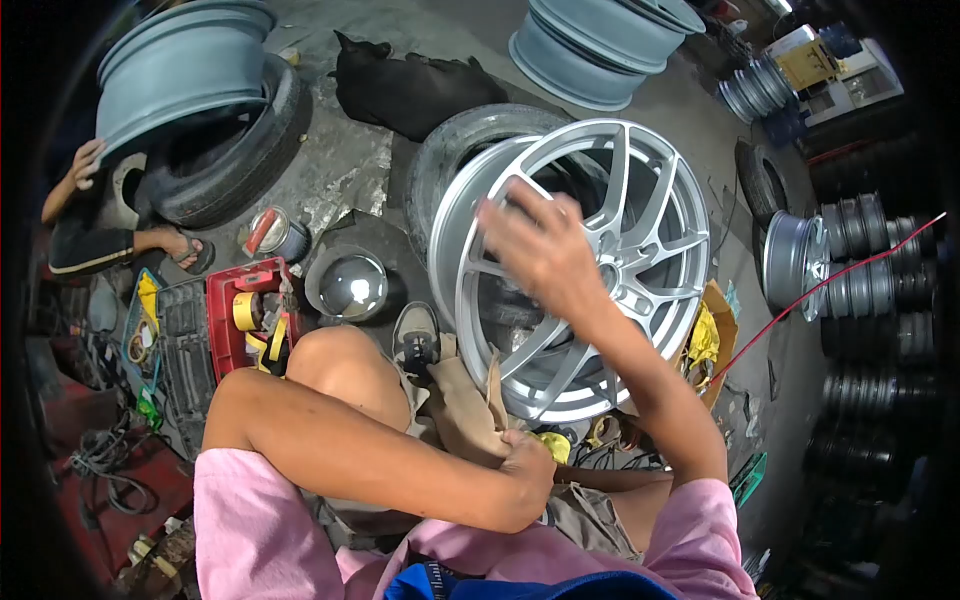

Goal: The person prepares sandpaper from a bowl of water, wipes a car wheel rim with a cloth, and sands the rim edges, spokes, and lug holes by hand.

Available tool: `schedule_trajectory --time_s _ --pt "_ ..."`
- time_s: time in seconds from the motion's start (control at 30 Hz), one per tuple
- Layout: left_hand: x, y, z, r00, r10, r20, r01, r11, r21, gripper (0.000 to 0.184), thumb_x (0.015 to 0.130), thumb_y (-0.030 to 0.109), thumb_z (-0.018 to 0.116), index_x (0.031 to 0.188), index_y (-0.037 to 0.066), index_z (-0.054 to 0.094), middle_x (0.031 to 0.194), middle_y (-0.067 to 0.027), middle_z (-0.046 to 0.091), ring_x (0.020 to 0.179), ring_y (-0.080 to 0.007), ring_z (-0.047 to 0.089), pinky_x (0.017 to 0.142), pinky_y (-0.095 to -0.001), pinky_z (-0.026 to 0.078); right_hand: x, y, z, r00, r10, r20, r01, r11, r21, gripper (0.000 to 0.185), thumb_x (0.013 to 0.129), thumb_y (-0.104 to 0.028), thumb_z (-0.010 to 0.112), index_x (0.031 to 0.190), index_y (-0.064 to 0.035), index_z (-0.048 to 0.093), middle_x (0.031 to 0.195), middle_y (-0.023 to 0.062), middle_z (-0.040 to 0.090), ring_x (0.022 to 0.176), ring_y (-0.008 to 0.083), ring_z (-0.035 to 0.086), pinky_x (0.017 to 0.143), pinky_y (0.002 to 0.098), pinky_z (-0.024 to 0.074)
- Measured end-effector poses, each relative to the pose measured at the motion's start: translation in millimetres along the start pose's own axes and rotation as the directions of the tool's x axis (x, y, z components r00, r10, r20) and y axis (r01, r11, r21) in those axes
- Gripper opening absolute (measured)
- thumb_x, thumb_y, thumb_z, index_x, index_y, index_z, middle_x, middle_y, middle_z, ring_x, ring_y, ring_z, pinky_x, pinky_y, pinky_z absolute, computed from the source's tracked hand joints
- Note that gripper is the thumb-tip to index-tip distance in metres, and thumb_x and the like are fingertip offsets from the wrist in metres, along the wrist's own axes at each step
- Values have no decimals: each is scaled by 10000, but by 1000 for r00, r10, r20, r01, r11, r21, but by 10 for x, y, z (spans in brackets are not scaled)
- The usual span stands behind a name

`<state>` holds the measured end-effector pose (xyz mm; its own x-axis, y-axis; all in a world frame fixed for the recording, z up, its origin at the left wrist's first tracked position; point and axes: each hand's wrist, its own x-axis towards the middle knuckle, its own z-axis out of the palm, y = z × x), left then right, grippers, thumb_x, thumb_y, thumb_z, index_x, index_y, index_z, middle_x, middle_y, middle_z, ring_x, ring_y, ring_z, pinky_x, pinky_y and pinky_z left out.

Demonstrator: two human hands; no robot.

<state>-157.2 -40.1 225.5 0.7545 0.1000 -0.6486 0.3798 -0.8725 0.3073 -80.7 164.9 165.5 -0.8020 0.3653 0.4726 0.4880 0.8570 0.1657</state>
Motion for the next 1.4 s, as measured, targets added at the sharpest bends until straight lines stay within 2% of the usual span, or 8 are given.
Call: schedule_trajectory --time_s 0.1,0.4,0.6,0.87,1.03,1.1,1.17,1.4 --pt "25 7 -29 1000 -12 24 12 1000 6 356 907 232 724 1218 72 788 1196 -123 769 1104 -343 730 884 -578 579 255 319 -19 974 213 -78 -218 974 -56 304 909 -163 729 1200 -77 756 1304 45 677 1308 313 551 1004 488 455" --pt "34 -7 5 1000 20 -12 -19 997 69 346 887 196 738 1204 66 791 1162 -129 781 1087 -342 740 882 -591 581 -255 -526 -235 892 -308 331 302 951 69 519 866 -156 641 1370 -37 665 1462 49 584 1434 300 496 1114 500 459" --pt "120 25 22 992 -123 -11 122 992 -6 268 923 175 716 1155 79 810 1146 -115 789 1065 -332 753 890 -554 572 118 890 37 979 175 -104 -186 976 -111 321 887 -205 761 1205 -169 777 1255 -6 711 1275 308 591 1021 504 477" --pt "54 -94 -44 996 -53 76 55 998 -24 258 891 193 750 1126 107 815 1085 -67 789 997 -281 751 758 -518 559 -1710 2358 -226 627 757 -184 -779 601 -179 274 1009 -308 647 1154 -141 809 1136 65 754 1195 342 624 987 500 471" --pt "41 -79 21 992 -83 93 87 995 -43 309 889 217 770 1181 123 805 1136 -55 791 1039 -286 754 761 -525 567 -2833 2004 -325 478 863 -164 -874 448 -190 304 1056 -282 607 1241 -120 786 1052 119 749 1035 344 670 927 436 520" --pt "7 -111 5 997 -79 6 79 997 -7 122 895 164 728 953 138 832 920 -23 785 872 -227 752 615 -397 490 -3153 1749 -323 460 872 -170 -885 435 -163 303 1060 -275 603 1229 -102 786 1039 132 745 1015 339 674 914 428 522" --pt "32 -106 3 997 -73 35 73 997 -21 127 888 158 736 971 126 827 928 -36 792 902 -236 767 619 -380 499 -3505 1417 -340 432 885 -175 -901 412 -140 304 1064 -268 599 1218 -84 786 1025 146 741 995 333 678 902 421 523" --pt "201 157 201 987 88 135 -94 995 38 223 927 174 688 1062 56 821 1059 -142 796 1009 -338 770 817 -532 610 -4040 -218 -278 176 969 -173 -982 184 31 325 1063 -247 589 1178 -5 774 994 245 702 934 441 672 830 528 511"
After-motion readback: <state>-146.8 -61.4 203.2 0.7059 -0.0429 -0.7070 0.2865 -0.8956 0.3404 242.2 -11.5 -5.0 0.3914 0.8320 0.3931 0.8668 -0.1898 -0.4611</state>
